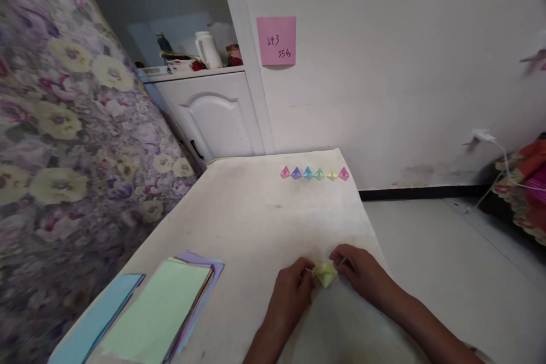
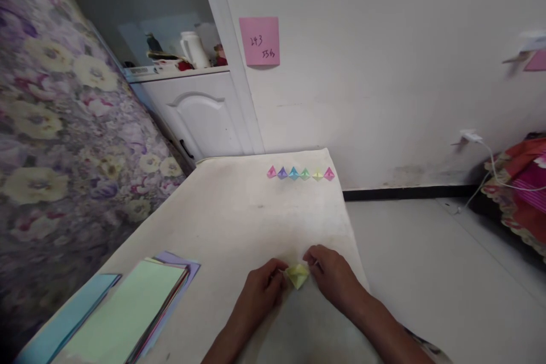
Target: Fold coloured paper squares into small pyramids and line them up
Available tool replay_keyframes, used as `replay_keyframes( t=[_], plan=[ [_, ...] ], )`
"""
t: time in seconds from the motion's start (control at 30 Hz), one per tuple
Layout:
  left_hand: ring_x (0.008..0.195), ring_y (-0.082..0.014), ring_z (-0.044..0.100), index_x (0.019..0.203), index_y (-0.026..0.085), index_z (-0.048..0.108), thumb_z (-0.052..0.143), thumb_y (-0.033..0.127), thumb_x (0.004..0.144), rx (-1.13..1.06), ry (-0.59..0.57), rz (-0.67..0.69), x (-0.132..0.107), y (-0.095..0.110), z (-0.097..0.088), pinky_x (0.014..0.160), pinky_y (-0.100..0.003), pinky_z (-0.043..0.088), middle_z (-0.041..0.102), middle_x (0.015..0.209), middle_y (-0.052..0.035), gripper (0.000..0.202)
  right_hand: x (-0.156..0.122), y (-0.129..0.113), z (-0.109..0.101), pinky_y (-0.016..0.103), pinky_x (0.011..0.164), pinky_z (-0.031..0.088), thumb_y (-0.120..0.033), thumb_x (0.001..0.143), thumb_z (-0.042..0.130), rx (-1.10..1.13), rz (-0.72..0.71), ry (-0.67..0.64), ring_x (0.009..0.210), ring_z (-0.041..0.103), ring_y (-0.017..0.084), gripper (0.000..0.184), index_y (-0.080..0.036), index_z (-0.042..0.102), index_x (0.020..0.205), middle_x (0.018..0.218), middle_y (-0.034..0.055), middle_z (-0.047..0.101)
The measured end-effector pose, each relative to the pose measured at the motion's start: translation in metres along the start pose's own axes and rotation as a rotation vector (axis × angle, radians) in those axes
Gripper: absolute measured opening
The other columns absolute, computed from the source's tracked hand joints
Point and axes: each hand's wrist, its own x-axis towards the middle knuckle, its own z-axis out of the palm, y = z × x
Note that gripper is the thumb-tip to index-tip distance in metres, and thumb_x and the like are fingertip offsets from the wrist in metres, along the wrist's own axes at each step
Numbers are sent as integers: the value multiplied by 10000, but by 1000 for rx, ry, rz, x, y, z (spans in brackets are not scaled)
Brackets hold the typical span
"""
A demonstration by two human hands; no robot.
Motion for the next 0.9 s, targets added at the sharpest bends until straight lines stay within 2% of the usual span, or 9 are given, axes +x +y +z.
replay_keyframes(
  t=[0.17, 0.27, 0.37, 0.5, 0.63, 0.73, 0.83, 0.9],
  plan=[
    [512, -122, 538, 929, 190, 586, 372, 231, 804, 21, 80, -14, 3, -7, -3, 550, -229, 393, 622, 649, 6, 251, -2, -11, 3, 262, 680, 399, -141, 763, 477, -67, -44, 65, 756, 530, 151, 131, -204, 593, 764, 794, 8, 562],
    [573, -135, 559, 892, 191, 608, 400, 236, 794, 47, 96, -18, 3, -6, -3, 581, -233, 398, 632, 657, -4, 234, -4, -19, 9, 273, 713, 398, -177, 741, 553, -133, -62, 100, 838, 509, 174, 65, -206, 602, 774, 838, 20, 552],
    [599, -139, 564, 851, 190, 623, 420, 234, 784, 54, 93, -28, 3, -5, -3, 593, -232, 397, 644, 679, -10, 218, -3, -23, 17, 283, 708, 387, -214, 748, 574, -217, -68, 125, 828, 489, 186, 40, -197, 610, 751, 829, 33, 542],
    [571, -130, 550, 849, 188, 617, 412, 224, 788, 62, 72, -17, 3, -6, -4, 591, -234, 396, 635, 680, -8, 217, 2, -23, 28, 300, 703, 351, -148, 731, 559, -352, -58, 105, 811, 472, 195, 79, -188, 619, 697, 806, 46, 536],
    [585, -133, 543, 841, 189, 609, 417, 246, 801, -1, 87, 0, 3, -9, -3, 614, -248, 411, 622, 696, -8, 204, 4, -23, 28, 307, 677, 320, -88, 721, 531, -452, -55, 75, 797, 458, 203, 139, -178, 610, 650, 790, 59, 535],
    [675, -148, 557, 858, 177, 604, 466, 317, 801, -235, 137, -49, 3, -7, 2, 658, -265, 436, 626, 779, -30, 205, 3, -29, 22, 301, 672, 315, -73, 738, 513, -420, -102, 81, 787, 451, 193, 167, -182, 606, 653, 782, 52, 526],
    [811, -167, 573, 913, 154, 601, 472, 431, 811, -793, 148, -199, 1, 0, 11, 704, -278, 460, 613, 936, -70, 322, 0, -40, 16, 288, 678, 327, -62, 769, 478, -341, -195, 96, 777, 447, 173, 202, -194, 606, 686, 799, 36, 521],
    [825, -162, 587, 947, 142, 606, 452, 475, 821, -1198, 60, -285, -1, 5, 17, 721, -280, 467, 601, 1013, -85, 388, -3, -48, 13, 288, 683, 338, -55, 772, 468, -304, -257, 88, 774, 450, 168, 216, -198, 603, 682, 805, 31, 530]
  ],
)
